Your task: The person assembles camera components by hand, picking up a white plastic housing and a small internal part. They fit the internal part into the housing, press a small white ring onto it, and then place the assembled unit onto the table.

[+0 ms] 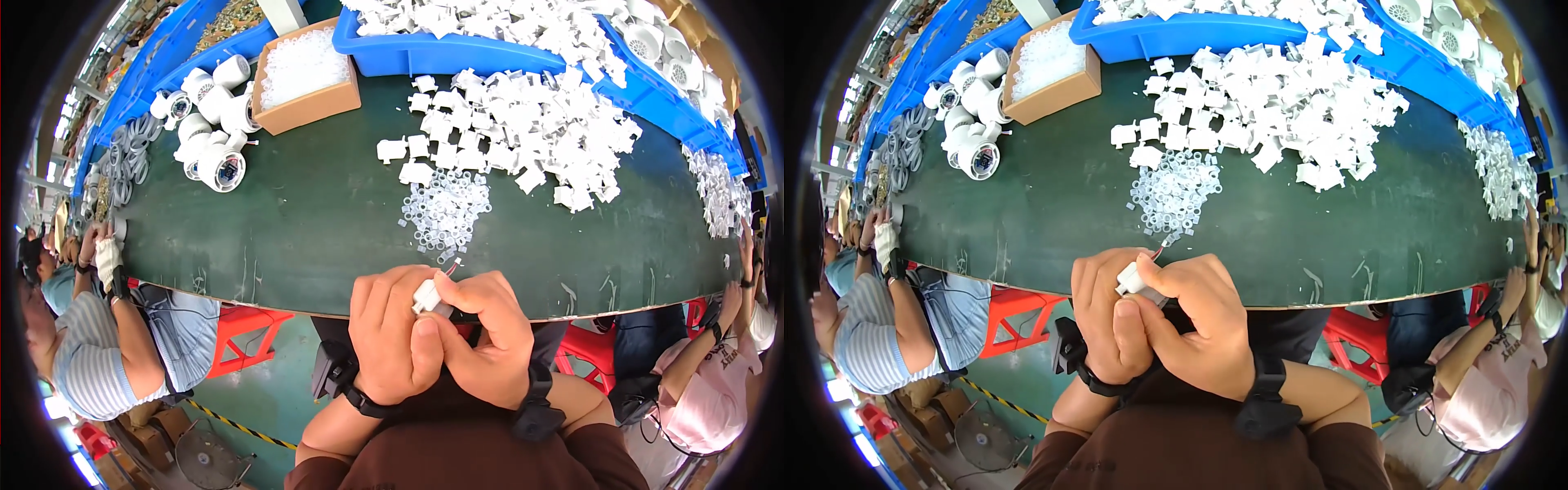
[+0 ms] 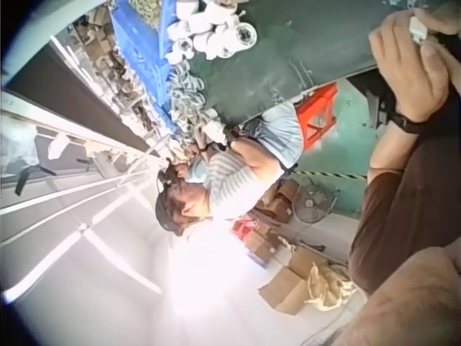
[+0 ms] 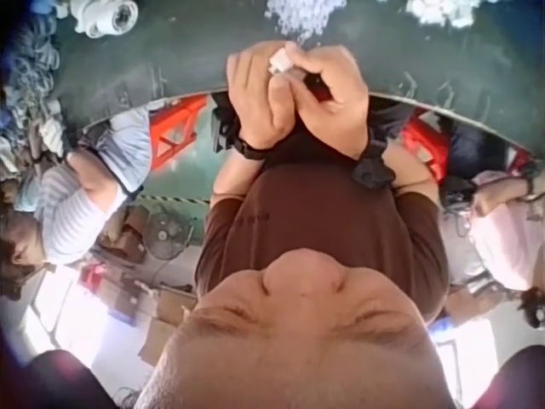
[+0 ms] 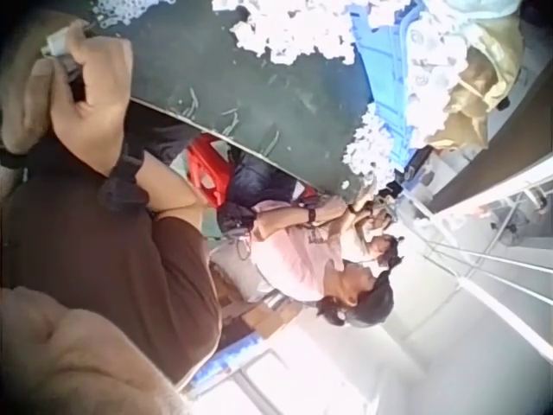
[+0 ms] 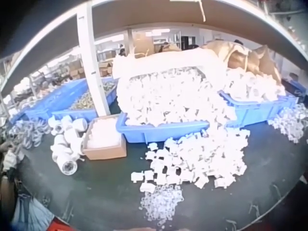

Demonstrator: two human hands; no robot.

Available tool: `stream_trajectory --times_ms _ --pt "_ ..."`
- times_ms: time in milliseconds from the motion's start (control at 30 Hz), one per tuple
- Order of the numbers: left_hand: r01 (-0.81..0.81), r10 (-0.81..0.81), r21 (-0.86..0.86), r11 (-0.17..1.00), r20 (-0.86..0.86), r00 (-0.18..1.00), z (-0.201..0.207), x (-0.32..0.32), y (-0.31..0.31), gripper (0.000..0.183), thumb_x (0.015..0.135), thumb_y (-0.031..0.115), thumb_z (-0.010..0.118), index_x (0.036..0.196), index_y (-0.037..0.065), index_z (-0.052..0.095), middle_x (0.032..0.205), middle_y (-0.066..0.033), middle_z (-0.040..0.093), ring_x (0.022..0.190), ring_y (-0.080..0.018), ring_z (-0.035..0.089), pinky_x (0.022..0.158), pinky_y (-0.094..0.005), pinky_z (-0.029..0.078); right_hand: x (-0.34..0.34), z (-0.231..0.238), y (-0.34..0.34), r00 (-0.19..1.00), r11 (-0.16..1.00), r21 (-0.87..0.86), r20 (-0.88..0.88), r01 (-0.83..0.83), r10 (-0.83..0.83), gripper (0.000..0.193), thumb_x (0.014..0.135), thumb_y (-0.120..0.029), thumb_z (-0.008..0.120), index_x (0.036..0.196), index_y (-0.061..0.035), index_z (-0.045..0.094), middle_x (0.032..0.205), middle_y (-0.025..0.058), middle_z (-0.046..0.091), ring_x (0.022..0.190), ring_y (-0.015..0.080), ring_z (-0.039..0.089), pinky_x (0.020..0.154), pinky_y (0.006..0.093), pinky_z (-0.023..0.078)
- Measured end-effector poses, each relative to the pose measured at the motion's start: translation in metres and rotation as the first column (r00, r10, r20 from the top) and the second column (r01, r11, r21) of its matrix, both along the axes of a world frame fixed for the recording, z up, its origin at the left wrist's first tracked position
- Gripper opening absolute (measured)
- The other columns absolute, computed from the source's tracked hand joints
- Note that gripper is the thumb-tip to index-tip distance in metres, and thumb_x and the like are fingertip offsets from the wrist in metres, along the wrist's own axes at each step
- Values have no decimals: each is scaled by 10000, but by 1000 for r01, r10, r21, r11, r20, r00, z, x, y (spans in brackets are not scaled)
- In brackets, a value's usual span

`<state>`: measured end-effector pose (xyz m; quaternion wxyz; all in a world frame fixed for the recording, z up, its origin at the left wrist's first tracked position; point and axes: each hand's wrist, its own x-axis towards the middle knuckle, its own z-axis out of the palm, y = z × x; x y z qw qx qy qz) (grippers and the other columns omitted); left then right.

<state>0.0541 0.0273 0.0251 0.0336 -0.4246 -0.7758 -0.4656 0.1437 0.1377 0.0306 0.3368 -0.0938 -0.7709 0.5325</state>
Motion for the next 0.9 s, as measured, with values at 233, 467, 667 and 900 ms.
stream_trajectory --times_ms 233,467,667,900 --pt "28 -31 83 996 32 999 -4 -4 -8 325 899 227 617 1121 -9 643 1086 -149 689 921 -328 615 818 -413 487 -3 -3 9 988 965 -215 -14 -150 151 356 821 62 775 1163 -5 701 1042 111 718 841 241 657 792 340 527" --pt "126 -119 118 985 -64 991 -5 -12 -13 303 853 130 667 1120 -12 647 1092 -156 710 884 -322 656 779 -404 518 4 -4 13 987 972 -178 20 -151 156 249 894 130 679 1100 -6 713 1134 144 666 948 200 675 796 293 553" --pt "102 -110 -93 990 -83 990 12 -18 -17 284 846 97 671 1117 12 681 1087 -149 724 910 -334 645 817 -408 514 3 6 45 972 986 109 212 -128 103 174 899 82 689 1046 -3 726 1022 109 688 893 187 679 763 280 537" --pt "78 -91 -131 988 -96 991 14 -15 -10 297 823 70 684 1115 16 680 1076 -135 720 897 -323 634 802 -403 499 -9 -5 60 950 955 296 294 15 -106 107 885 24 739 974 -21 699 927 80 660 824 193 651 719 336 532"
